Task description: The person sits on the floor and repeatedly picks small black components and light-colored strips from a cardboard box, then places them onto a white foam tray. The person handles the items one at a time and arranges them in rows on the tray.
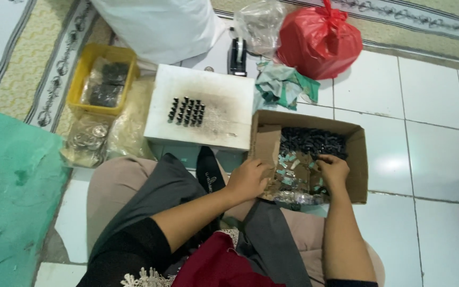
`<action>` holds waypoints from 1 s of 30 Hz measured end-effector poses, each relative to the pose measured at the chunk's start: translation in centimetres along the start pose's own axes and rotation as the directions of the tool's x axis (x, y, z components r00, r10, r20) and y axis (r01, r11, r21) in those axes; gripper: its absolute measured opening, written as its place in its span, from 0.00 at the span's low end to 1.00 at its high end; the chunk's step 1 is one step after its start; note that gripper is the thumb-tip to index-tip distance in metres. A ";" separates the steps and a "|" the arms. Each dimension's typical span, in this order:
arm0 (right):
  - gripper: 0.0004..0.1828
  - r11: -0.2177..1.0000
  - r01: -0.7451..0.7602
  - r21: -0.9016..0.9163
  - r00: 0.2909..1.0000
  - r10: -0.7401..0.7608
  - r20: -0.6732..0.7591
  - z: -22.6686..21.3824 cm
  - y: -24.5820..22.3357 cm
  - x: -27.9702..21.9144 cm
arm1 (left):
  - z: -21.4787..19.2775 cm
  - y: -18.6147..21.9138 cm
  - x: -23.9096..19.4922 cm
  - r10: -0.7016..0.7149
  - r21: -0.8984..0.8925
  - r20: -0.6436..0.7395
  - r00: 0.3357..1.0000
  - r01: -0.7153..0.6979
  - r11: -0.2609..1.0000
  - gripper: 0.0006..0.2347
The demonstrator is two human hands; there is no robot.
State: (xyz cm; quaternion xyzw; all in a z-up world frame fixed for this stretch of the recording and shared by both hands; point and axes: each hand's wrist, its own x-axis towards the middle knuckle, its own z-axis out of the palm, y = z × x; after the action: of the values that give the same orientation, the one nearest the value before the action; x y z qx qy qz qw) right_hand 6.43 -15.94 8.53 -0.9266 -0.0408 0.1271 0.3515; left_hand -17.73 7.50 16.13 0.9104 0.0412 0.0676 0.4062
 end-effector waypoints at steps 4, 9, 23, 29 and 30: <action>0.12 0.972 0.045 -0.230 0.998 -0.052 -0.024 1.0 0.6 1.6 | 4.4 0.0 4.6 -0.010 0.132 0.123 0.992 -0.006 0.991 0.12; 0.14 0.985 -0.026 -0.173 0.999 0.029 0.016 3.7 0.2 1.5 | 12.5 -1.6 8.2 -0.029 0.390 0.176 0.984 -0.043 0.920 0.06; 0.11 0.867 0.200 -0.457 0.977 -0.210 0.029 5.4 -1.9 1.3 | 14.6 -4.7 13.8 0.272 0.564 -0.346 0.898 -0.033 0.825 0.06; 0.10 0.822 0.267 -0.504 0.958 -0.284 0.044 7.2 0.4 2.9 | 18.5 -7.6 14.8 0.135 0.513 -0.337 0.932 0.062 0.856 0.05; 0.09 0.823 0.284 -0.492 0.952 -0.303 0.044 7.4 0.7 3.1 | 19.1 -8.2 14.9 0.097 0.470 -0.346 0.933 0.083 0.879 0.05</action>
State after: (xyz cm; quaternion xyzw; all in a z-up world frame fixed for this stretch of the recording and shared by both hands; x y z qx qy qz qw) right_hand 7.48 -11.25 2.10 -0.9701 -0.2074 0.0402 0.1196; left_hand -0.14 0.87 -1.26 0.9544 0.1267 0.2219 0.1545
